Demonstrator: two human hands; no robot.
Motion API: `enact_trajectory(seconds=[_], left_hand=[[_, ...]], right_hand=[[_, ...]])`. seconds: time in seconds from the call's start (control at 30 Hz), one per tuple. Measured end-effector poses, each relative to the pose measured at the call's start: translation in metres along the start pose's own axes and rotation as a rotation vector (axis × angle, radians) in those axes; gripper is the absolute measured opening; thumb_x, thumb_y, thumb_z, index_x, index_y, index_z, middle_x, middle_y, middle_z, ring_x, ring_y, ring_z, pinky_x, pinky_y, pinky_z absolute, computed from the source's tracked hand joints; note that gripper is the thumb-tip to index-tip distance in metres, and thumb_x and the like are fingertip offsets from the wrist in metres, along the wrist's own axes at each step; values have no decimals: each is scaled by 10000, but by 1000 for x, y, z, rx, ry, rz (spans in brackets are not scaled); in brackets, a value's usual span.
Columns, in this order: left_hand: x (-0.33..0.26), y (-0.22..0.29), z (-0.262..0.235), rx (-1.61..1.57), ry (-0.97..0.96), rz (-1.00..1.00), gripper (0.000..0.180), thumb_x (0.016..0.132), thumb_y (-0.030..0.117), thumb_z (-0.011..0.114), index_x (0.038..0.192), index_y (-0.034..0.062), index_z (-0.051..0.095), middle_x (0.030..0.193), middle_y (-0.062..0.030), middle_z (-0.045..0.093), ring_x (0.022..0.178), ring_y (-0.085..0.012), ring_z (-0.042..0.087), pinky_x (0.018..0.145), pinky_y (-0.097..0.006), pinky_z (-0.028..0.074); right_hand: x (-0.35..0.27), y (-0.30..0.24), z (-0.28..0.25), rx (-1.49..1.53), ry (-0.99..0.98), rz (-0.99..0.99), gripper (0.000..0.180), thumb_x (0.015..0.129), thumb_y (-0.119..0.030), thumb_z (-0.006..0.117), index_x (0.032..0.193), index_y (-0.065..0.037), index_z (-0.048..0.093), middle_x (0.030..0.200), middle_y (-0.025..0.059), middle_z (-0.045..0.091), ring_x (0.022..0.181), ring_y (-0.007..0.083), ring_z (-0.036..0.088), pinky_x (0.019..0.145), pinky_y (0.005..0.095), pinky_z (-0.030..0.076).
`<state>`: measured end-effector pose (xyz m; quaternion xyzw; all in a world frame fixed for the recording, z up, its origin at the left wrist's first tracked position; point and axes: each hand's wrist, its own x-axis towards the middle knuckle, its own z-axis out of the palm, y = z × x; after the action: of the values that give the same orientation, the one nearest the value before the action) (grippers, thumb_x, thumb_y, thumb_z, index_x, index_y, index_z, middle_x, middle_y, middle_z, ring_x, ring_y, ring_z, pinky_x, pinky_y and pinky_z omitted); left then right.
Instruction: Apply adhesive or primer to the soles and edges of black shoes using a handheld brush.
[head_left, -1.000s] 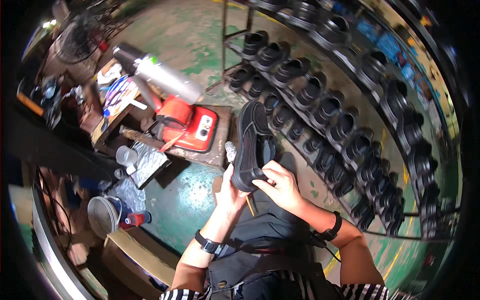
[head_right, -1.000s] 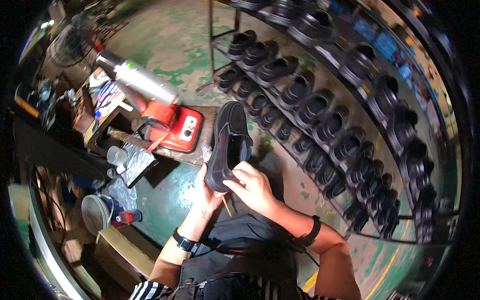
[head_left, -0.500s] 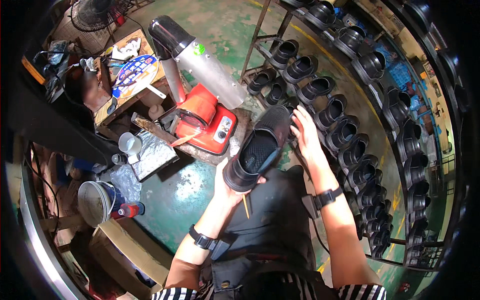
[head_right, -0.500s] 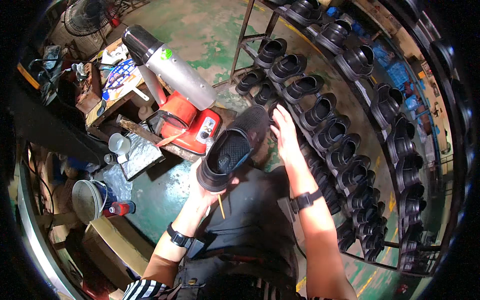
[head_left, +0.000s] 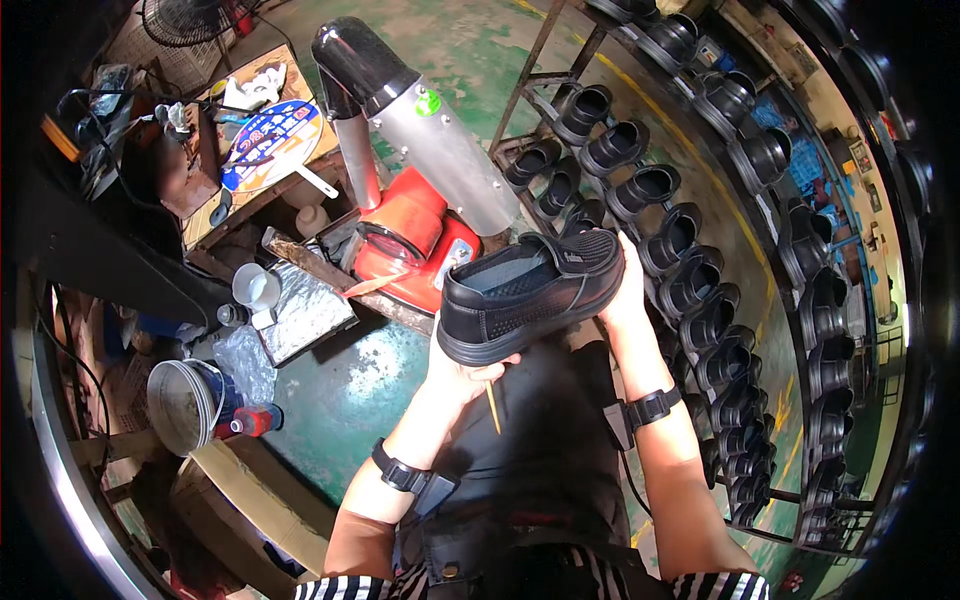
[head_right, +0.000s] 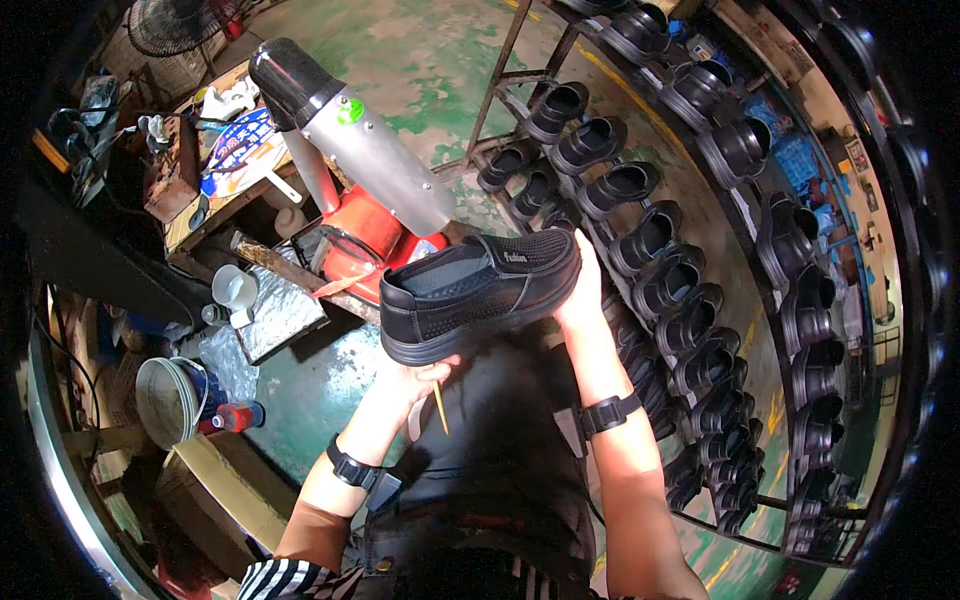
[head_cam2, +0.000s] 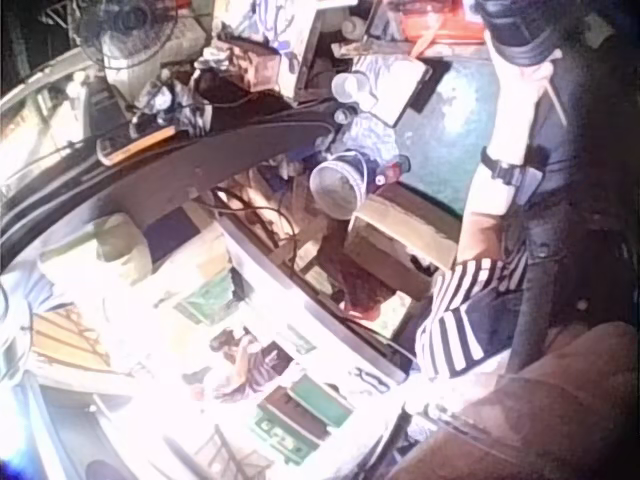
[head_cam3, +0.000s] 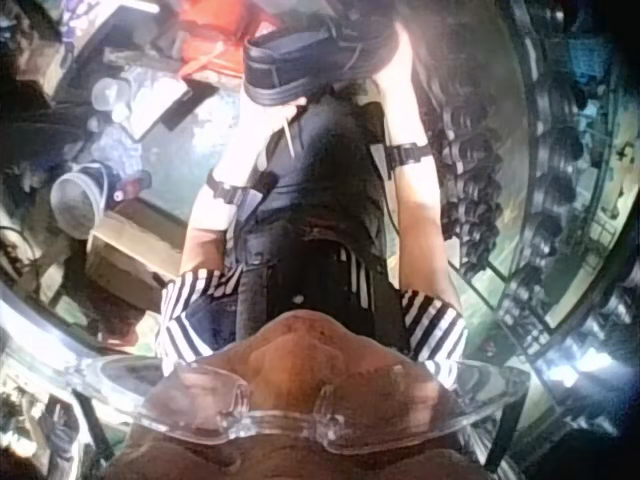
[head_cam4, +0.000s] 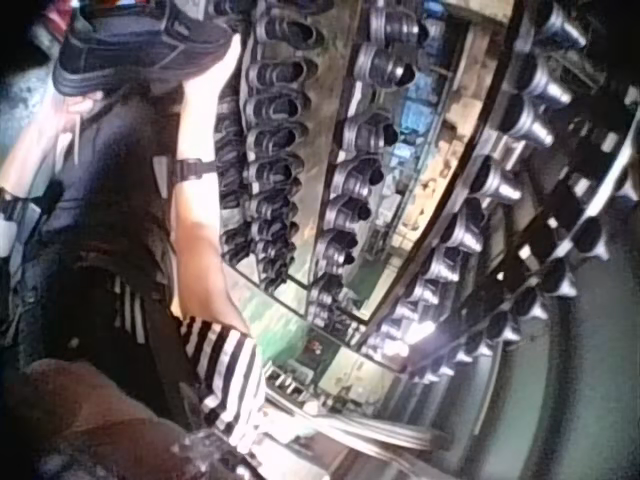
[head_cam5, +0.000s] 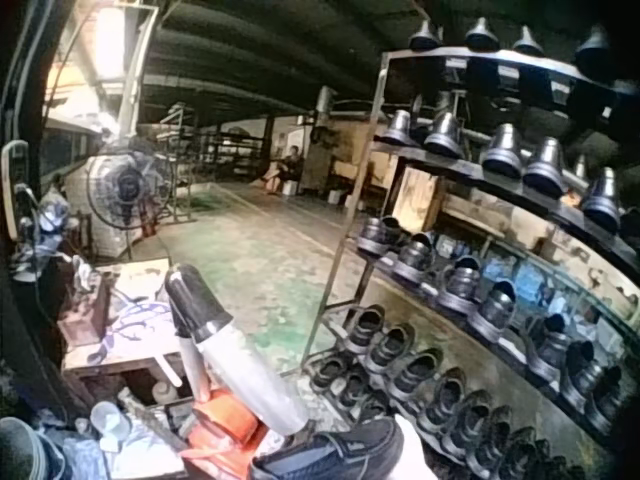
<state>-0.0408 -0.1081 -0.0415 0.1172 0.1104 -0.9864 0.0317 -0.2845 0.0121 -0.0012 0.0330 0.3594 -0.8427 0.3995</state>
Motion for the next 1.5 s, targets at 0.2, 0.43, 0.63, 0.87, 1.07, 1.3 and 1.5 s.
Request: enact_trajectory(seconds=[0.2,0.43,0.63,0.87,1.07,1.3,1.5], left_hand=[[-2,3,2,5,-15,1,618,981,531,325,1180,8,587,860,-261,673,554,-436,650,242,-270,302],[-16,3,9,76,188,12,560,977,502,351,1089,28,628,833,-223,679,555,-389,654,275,-248,292],[-10,13,4,171,259,4,554,968,496,376,1046,16,641,826,-193,689,573,-350,668,301,-233,307],[6,20,1,149,187,27,527,954,496,428,1021,21,646,797,-186,673,537,-309,615,325,-226,288],[1,20,-2,78,107,25,520,958,489,431,1044,21,642,797,-182,665,538,-292,601,338,-219,288],[-15,14,12,183,68,2,558,999,514,365,1303,76,533,1043,-213,684,674,-407,699,290,-219,382],[-4,10,25,234,-64,45,601,992,546,376,1385,96,446,1194,-195,636,815,-413,706,285,-172,366]], right_hand=[[-20,-4,13,8,73,-6,402,981,-375,475,1090,-28,643,1105,151,679,1019,306,613,956,430,480],[-44,4,17,-46,264,-52,402,967,-382,486,1101,-35,639,1114,142,679,1046,307,615,972,459,469],[-60,4,30,-32,332,-29,418,967,-388,487,1150,-37,622,1189,146,657,1100,311,598,1013,463,443],[-59,-3,46,-5,307,-161,450,989,-340,505,1291,-7,542,1328,147,582,1183,298,551,1076,424,387],[-62,3,47,-50,295,-181,503,993,-382,502,1312,6,522,1358,154,556,1212,298,536,1093,420,374],[-26,12,-4,-5,210,-16,575,1006,-475,416,1319,-2,514,1328,168,568,1205,339,529,1074,482,380],[52,38,-42,39,-26,208,519,1024,-445,388,1245,1,536,1256,178,599,1157,364,544,1035,525,395]])
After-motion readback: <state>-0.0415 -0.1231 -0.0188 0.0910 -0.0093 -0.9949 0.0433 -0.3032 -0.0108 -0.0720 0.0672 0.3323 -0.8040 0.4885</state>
